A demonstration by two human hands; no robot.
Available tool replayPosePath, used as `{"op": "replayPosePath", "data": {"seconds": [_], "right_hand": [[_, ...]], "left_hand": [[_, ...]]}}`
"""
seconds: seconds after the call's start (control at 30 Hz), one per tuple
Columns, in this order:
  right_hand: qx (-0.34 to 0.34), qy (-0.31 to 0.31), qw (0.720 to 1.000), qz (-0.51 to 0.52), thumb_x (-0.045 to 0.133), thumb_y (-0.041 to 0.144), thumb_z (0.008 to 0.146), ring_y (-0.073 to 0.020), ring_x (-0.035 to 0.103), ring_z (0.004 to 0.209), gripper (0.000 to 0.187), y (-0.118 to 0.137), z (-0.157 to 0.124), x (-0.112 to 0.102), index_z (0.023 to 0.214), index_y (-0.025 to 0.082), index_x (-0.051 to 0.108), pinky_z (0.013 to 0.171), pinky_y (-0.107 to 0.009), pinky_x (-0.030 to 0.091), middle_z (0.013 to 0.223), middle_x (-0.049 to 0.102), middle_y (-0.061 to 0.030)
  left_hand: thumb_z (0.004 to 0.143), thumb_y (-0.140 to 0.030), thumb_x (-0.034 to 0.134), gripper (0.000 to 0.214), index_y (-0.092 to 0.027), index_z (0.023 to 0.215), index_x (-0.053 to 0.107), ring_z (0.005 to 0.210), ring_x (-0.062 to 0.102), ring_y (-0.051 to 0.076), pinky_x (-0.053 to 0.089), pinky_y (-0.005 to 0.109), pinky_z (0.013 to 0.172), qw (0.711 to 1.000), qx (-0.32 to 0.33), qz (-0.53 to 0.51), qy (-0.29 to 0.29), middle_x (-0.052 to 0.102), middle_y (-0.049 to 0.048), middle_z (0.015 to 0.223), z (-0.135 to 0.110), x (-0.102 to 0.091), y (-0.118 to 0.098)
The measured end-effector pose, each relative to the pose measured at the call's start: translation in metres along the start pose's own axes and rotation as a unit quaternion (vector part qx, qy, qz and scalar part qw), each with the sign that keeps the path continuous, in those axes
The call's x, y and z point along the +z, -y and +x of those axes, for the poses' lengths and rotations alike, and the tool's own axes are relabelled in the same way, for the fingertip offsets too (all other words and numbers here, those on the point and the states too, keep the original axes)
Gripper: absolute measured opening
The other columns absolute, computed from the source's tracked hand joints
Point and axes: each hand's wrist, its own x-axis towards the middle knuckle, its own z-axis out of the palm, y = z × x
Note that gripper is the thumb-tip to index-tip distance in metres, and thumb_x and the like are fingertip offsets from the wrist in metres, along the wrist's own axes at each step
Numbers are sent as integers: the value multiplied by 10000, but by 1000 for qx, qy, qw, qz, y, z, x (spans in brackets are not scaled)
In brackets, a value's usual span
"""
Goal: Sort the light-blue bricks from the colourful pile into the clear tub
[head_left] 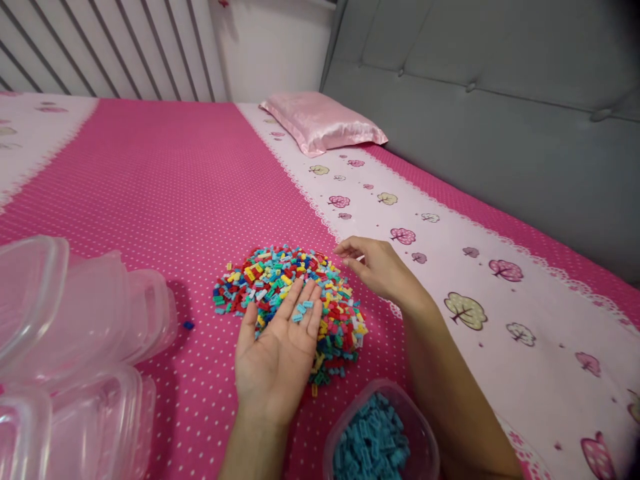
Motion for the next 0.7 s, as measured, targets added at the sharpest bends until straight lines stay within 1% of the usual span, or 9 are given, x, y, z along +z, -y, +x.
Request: {"op": "replayPosePath", "data": {"seconds": [0.13, 0.2, 0.27, 0.43, 0.7], "right_hand": [[13, 57, 998, -33, 557, 70, 807, -166, 659, 889, 253, -16, 6, 13, 975, 206, 687, 795, -281, 491, 948, 726, -40], [24, 87, 995, -52, 596, 102, 794, -171, 661, 884, 247, -19, 8, 20, 989, 219, 694, 784, -277, 490, 950, 726, -36], [37, 103, 991, -75, 635, 138, 778, -183, 660, 892, 250, -20, 9, 25, 1000, 230, 700, 781, -280, 487, 954, 725, -38], [56, 106, 987, -106, 648, 140, 754, -186, 659, 838, 272, -16, 10, 30, 1006, 222, 714, 761, -277, 476, 901, 726, -46], [60, 95, 987, -113, 632, 133, 753, -178, 644, 764, 260, -15, 11, 29, 982, 205, 731, 713, -269, 458, 816, 718, -44]], "left_hand": [[897, -478, 415, 732, -85, 1487, 231, 1298, 448, 287, 456, 378, 1019, 1000, -6, -9, 0, 395, 240, 1451, 1, -1, 0], [897, -480, 412, 736, -93, 1492, 217, 1303, 441, 284, 449, 380, 1024, 1000, -5, -10, -5, 382, 239, 1460, 1, -1, 0], [896, -480, 414, 739, -85, 1490, 220, 1308, 434, 284, 447, 380, 1025, 1000, -4, -7, -8, 383, 241, 1458, 1, -1, 0], [897, -475, 416, 727, -17, 1449, 294, 1285, 462, 302, 459, 378, 1013, 1000, 7, 10, -9, 451, 265, 1400, 1, 1, 1], [902, -477, 405, 707, -37, 1447, 309, 1265, 487, 297, 468, 377, 1006, 1000, 3, 12, -16, 480, 252, 1382, 0, 1, 0]]}}
